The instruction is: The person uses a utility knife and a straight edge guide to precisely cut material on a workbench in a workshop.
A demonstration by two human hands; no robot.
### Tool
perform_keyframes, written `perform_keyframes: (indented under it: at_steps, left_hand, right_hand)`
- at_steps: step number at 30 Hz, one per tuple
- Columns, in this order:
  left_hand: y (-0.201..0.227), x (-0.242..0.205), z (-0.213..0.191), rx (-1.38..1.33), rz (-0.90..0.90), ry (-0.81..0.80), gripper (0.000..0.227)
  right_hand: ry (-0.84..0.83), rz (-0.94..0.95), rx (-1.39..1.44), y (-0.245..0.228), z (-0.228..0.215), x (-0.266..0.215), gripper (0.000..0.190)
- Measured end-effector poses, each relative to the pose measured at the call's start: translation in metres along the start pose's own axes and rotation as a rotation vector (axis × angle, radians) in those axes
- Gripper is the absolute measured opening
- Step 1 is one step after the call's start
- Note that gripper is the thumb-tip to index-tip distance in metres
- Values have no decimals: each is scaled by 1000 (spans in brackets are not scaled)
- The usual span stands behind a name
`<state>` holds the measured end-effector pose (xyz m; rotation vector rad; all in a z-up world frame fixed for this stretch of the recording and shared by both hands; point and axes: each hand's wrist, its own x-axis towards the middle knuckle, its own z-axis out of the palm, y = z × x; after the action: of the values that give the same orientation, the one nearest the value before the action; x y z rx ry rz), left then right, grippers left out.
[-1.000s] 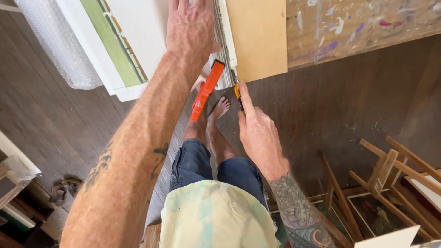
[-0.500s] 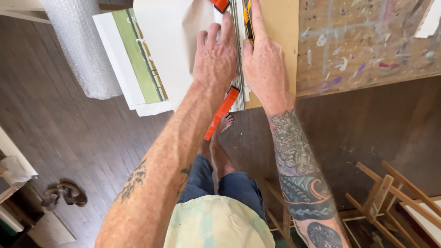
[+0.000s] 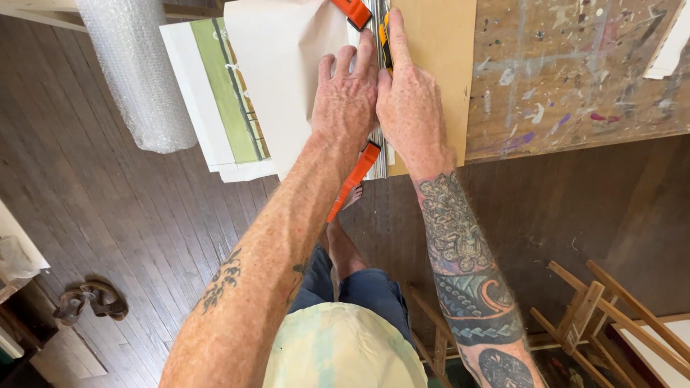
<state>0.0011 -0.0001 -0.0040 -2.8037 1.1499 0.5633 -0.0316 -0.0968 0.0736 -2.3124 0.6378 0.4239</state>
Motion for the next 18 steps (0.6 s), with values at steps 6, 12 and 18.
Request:
perform_keyframes:
  at_steps: [6,12,18]
  left_hand:
    - [1,0,13,28,-13,103,58]
    - [-1,-2,15,58,-1,163,56]
    - [-1,-2,7,87,-3,62,59]
  right_hand:
    - [-42,49,-41,-7,-3,-1,68]
    - [-37,5,-104,3,5,-4,69]
    - [-34,-5,-128,3,6,-9,67]
